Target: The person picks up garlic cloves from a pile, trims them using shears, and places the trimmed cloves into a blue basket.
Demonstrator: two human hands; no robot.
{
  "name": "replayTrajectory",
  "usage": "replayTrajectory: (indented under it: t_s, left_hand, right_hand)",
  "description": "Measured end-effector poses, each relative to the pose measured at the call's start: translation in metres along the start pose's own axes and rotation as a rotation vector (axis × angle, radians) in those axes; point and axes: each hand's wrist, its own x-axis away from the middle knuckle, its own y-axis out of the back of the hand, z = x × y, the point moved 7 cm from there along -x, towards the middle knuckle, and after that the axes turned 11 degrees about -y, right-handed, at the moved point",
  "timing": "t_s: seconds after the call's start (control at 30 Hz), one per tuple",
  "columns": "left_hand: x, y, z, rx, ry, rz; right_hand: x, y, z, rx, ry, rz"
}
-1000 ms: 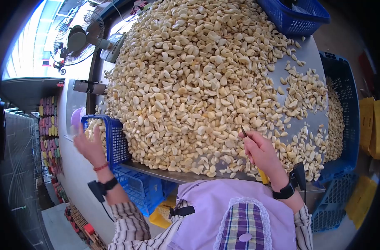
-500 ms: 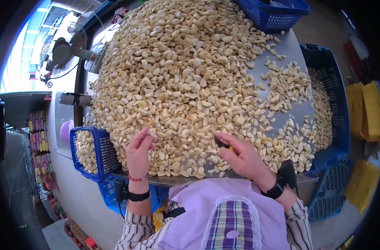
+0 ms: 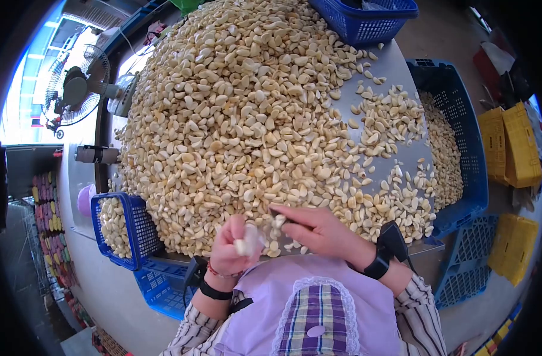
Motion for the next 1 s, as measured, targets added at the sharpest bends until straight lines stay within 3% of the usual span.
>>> replayTrajectory:
  t_s: [0.03,0.1,0.17,0.23,0.27,0.37,0.4,0.47,0.53,0.6,0.67,0.8,1.0]
  left_hand:
    - [-0.006,-0.003,-0.015,-0.014,-0.119,0.012]
    - [-0.014,0.017,-0.051,0.213,-0.379,-0.359]
    - [-0.021,0.054,-0.105,-0.283,-0.437,-0.256]
    - [-0.034,0.054,-0.150,-1.876,-0.390,-0.355]
    - [-0.037,0.066,-0.160,-1.877,-0.392,-0.359]
    - [-0.052,0.078,-0.159,-2.474,-0.625,0.023]
    - [-0.054,0.077,-0.155,-2.471,-0.627,0.040]
    - [-0.046,0.112,-0.148,-1.596,-0.174,-0.367]
    - [-0.040,0.096,-0.127,-1.454,-0.166,-0.386]
    - [-0.033,0.084,-0.090,-0.888,-0.044,-0.374]
    - [-0.031,0.067,-0.062,-0.828,-0.037,-0.313]
    - [-0.031,0.040,-0.020,-0.834,-0.079,-0.158]
    - [-0.017,0.027,-0.002,-0.902,0.042,-0.157]
  right_hand:
    - [0.002,0.004,-0.007,-0.115,-0.151,0.044]
    - [0.005,0.010,-0.012,-0.200,-0.220,0.022]
    - [0.005,0.012,-0.019,-0.294,-0.299,-0.024]
    - [0.004,0.011,-0.022,-0.309,-0.294,-0.020]
    - [0.003,0.010,-0.022,-0.326,-0.288,-0.016]
    - [0.006,0.011,-0.020,-0.330,-0.313,-0.016]
    - [0.007,0.013,-0.021,-0.336,-0.313,-0.028]
    - [0.009,0.015,-0.019,-0.345,-0.275,-0.041]
    - [0.008,0.018,-0.018,-0.260,-0.218,-0.072]
    - [0.008,0.016,-0.016,-0.169,-0.167,-0.101]
    - [0.006,0.010,-0.007,-0.081,-0.067,-0.076]
    - [0.002,-0.001,0.003,0.196,-0.137,0.059]
    - [0.000,-0.004,0.002,0.226,-0.097,0.027]
